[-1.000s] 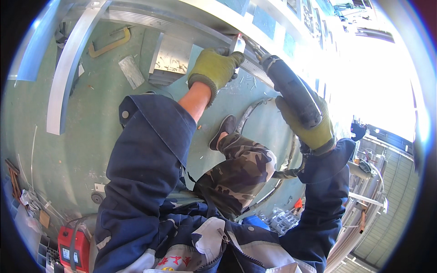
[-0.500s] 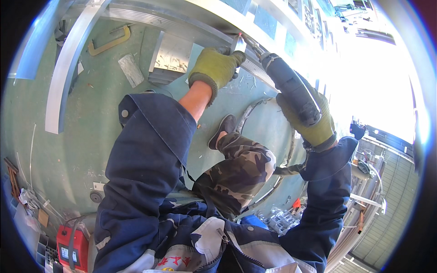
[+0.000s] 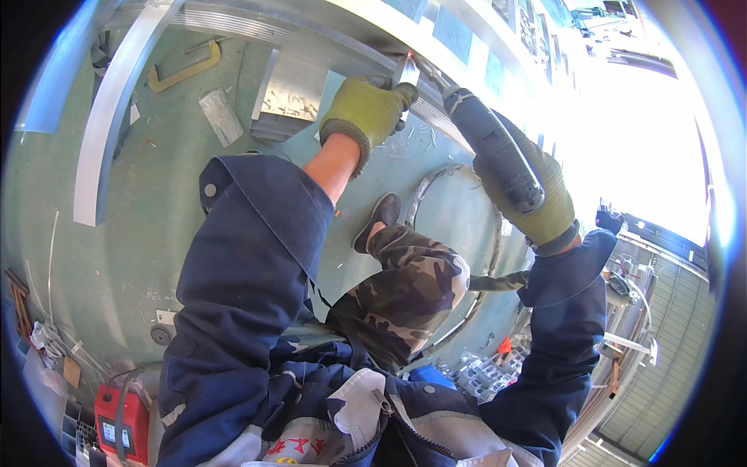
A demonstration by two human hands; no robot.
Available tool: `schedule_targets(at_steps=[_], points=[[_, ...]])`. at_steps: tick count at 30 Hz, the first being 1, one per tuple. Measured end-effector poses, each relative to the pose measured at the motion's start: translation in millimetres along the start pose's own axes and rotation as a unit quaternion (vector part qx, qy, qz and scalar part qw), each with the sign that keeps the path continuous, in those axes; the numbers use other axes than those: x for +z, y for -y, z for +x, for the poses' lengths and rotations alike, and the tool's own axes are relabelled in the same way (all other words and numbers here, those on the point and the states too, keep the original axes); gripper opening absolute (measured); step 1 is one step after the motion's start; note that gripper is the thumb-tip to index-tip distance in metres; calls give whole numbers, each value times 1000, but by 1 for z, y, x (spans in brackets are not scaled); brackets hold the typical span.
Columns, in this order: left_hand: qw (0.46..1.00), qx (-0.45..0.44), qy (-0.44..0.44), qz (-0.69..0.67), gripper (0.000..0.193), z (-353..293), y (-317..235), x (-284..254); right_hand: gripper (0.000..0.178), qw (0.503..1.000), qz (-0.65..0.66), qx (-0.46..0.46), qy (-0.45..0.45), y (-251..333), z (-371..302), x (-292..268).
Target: The person positions and welds metal bars onto a large metal frame using a handheld welding tool. They repeatedly align the bars, weld the joints, and reposition the frame to continue the assembly.
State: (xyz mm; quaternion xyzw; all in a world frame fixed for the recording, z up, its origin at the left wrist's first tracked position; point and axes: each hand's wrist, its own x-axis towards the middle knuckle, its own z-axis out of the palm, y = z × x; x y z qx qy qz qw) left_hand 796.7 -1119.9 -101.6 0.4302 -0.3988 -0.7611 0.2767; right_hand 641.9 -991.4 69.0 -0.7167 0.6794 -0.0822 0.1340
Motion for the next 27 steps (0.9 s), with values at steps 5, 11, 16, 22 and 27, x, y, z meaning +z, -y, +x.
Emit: schedule_targets(at_steps=[5,11,16,22,27], points=[[1000,5,4,-9,47,2,5,2,62,999,-31,-14,7,-5,-3,-2],[962,171,28,211,44,24,35,-13,62,994,57,71,57,8,7,-6],[991,61,42,113,40,-4,-7,7,51,990,39,93,95,3,-6,-20],[999,-7,13,41,53,-17,-17,-4,57,997,-52,-19,54,-11,1,-8],[999,-16,22,35,61,-15,-17,-2,58,992,-117,-45,26,-26,-7,-9]])
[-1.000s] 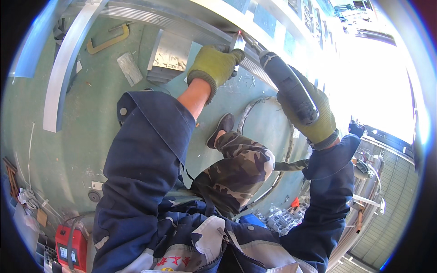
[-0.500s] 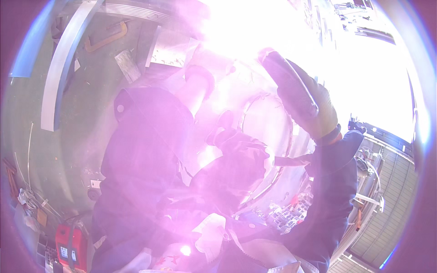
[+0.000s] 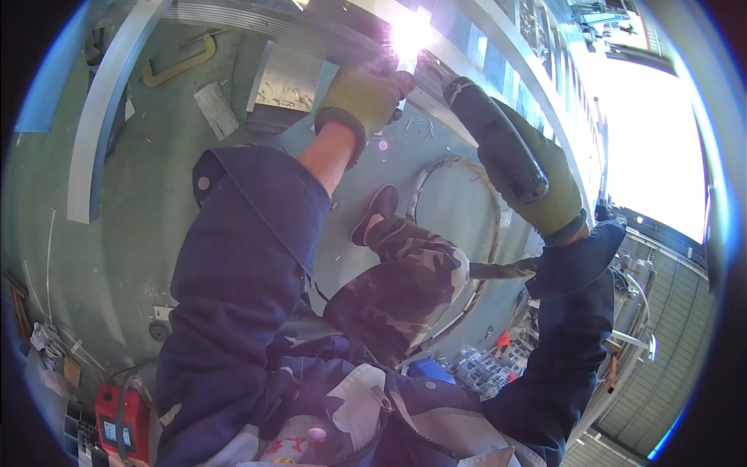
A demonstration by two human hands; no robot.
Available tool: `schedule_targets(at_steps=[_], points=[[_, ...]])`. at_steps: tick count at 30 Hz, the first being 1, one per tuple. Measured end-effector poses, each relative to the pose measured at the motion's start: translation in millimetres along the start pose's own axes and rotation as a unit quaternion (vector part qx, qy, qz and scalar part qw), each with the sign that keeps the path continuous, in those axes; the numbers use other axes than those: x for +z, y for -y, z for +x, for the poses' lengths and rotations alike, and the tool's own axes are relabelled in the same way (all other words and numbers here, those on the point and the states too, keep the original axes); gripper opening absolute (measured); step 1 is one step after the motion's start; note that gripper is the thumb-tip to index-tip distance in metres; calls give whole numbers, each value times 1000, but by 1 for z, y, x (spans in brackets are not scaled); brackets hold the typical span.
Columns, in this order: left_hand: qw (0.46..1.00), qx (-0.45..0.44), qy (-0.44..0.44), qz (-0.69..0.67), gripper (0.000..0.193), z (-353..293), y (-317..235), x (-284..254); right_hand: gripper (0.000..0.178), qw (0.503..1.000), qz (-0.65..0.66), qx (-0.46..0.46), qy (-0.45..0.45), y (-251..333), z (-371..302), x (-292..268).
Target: The person positions and welds metal bars onto a large metal frame using a handheld welding tool. They repeatedly align the bars, weld the joints, and reposition the frame to continue the assembly.
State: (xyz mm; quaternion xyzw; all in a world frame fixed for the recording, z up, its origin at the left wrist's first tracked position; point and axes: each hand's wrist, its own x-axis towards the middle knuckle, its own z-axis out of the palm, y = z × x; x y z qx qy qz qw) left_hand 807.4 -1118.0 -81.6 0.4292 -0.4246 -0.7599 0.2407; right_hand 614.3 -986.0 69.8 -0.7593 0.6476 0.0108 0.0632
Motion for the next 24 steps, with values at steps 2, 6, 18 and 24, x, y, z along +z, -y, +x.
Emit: schedule_targets(at_steps=[2,6,18,24], points=[[1000,11,-2,-13,61,4,4,2,58,1000,-13,18,6,1,-2,-1],[1000,5,-4,-23,61,5,6,2,62,998,-9,55,12,-1,-6,1],[1000,13,-10,-23,56,11,13,3,56,999,-22,30,-2,-10,-12,4],[1000,9,-17,-2,54,13,12,2,50,1000,-12,8,-12,-3,-10,0]])
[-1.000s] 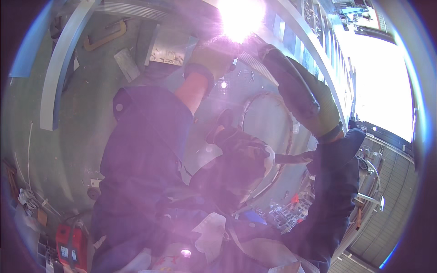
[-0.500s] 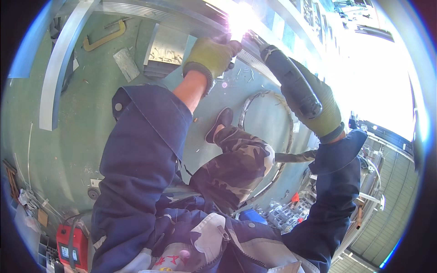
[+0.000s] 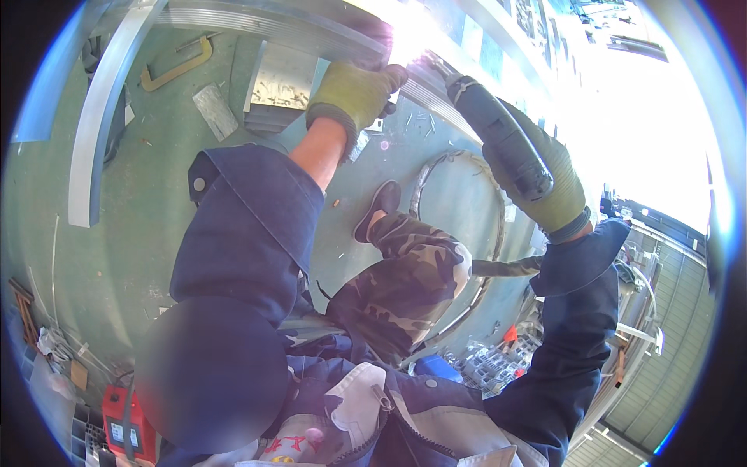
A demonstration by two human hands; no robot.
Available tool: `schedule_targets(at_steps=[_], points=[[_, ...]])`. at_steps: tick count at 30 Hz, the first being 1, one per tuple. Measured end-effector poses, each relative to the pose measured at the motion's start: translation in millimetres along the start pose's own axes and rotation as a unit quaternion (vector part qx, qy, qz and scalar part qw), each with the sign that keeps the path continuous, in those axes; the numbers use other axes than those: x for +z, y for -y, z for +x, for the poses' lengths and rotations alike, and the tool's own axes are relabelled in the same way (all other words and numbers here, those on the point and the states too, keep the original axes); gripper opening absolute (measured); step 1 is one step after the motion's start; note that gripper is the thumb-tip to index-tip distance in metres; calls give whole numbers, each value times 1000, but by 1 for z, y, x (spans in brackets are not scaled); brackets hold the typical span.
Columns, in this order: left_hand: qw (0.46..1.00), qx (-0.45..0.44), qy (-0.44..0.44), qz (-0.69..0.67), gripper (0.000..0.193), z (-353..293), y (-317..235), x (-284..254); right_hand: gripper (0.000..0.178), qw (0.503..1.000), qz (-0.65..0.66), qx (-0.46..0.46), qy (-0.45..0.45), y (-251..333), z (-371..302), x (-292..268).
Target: The person positions and welds metal bars onto a large metal frame using a handheld welding tool. They repeatedly align the bars, weld the joints, and reposition the frame to continue the assembly.
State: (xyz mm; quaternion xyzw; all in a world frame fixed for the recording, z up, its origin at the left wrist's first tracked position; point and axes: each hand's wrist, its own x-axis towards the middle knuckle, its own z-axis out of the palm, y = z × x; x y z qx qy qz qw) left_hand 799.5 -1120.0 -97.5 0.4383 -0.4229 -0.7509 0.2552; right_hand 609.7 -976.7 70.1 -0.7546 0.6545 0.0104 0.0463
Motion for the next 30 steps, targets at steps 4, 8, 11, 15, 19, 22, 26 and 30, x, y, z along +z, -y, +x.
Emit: schedule_targets(at_steps=[4,8,11,15,19,22,26,30], points=[[1000,-3,-4,-16,42,1,-1,1,49,999,27,36,10,8,-3,-2],[999,-3,11,-31,38,10,7,-1,61,992,69,104,-5,18,-14,-1],[999,0,23,-30,35,6,6,1,51,998,36,59,3,28,-28,-13],[999,-19,26,-25,50,0,8,-10,32,899,294,324,-32,85,-45,-40],[999,7,-1,-42,69,-28,5,-32,34,805,432,404,-55,83,-80,-34],[995,30,-70,-68,72,-43,6,-47,35,776,503,339,-173,84,-104,5],[986,98,-125,-50,58,-72,7,-67,37,744,543,347,-178,89,-103,43],[976,170,-138,-8,48,-81,17,-77,34,728,542,391,-150,90,-105,67]])
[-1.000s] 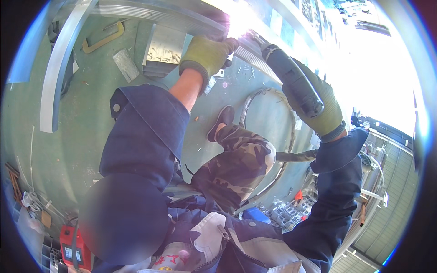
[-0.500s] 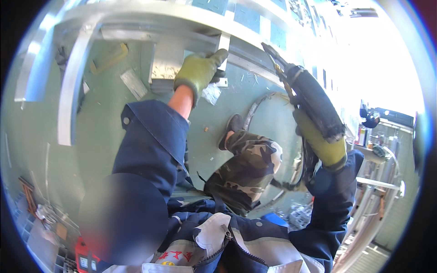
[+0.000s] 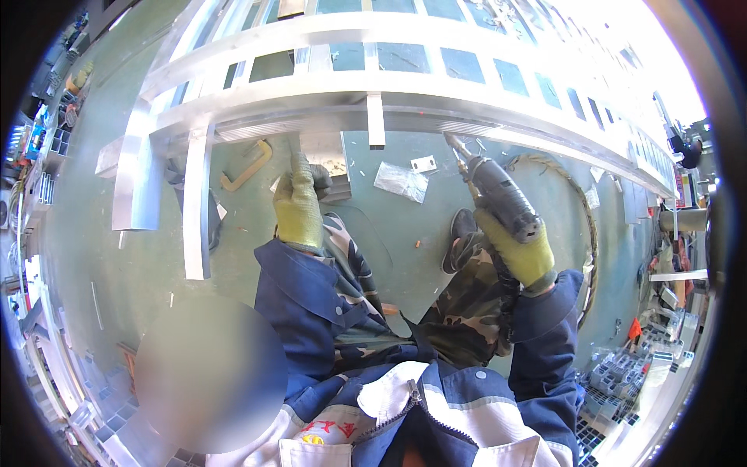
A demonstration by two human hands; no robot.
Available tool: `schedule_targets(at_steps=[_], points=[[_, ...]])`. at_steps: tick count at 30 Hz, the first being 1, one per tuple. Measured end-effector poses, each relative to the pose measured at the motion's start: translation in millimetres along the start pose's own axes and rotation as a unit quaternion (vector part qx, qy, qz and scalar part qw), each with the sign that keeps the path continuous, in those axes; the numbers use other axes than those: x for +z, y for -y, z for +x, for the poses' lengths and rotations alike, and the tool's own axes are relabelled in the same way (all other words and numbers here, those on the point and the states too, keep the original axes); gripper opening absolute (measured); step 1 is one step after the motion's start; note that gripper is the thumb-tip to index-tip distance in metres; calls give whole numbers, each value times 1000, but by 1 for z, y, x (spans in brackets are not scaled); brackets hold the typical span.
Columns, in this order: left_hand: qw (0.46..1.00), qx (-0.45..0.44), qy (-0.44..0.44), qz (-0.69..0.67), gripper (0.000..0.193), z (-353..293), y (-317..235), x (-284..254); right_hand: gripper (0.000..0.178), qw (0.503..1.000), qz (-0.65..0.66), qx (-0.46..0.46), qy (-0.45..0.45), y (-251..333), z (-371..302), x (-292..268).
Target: The person positions and welds metal bars onto a large metal frame using a handheld welding tool. They repeatedly align the bars, weld the joints, and reposition the frame to continue the assembly.
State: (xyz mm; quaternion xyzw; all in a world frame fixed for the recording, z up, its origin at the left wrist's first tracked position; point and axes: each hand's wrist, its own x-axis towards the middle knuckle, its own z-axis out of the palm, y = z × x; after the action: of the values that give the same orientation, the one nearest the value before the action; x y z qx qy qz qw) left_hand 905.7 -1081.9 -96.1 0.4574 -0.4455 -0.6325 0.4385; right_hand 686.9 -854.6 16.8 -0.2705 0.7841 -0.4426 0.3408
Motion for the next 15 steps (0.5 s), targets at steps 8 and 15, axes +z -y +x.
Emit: schedule_targets(at_steps=[8,15], points=[[999,-31,19,-6,24,-8,2,-5,39,999,-35,16,20,-29,9,1],[989,20,74,128,41,-3,-1,25,40,998,-56,2,35,-53,18,-14]])
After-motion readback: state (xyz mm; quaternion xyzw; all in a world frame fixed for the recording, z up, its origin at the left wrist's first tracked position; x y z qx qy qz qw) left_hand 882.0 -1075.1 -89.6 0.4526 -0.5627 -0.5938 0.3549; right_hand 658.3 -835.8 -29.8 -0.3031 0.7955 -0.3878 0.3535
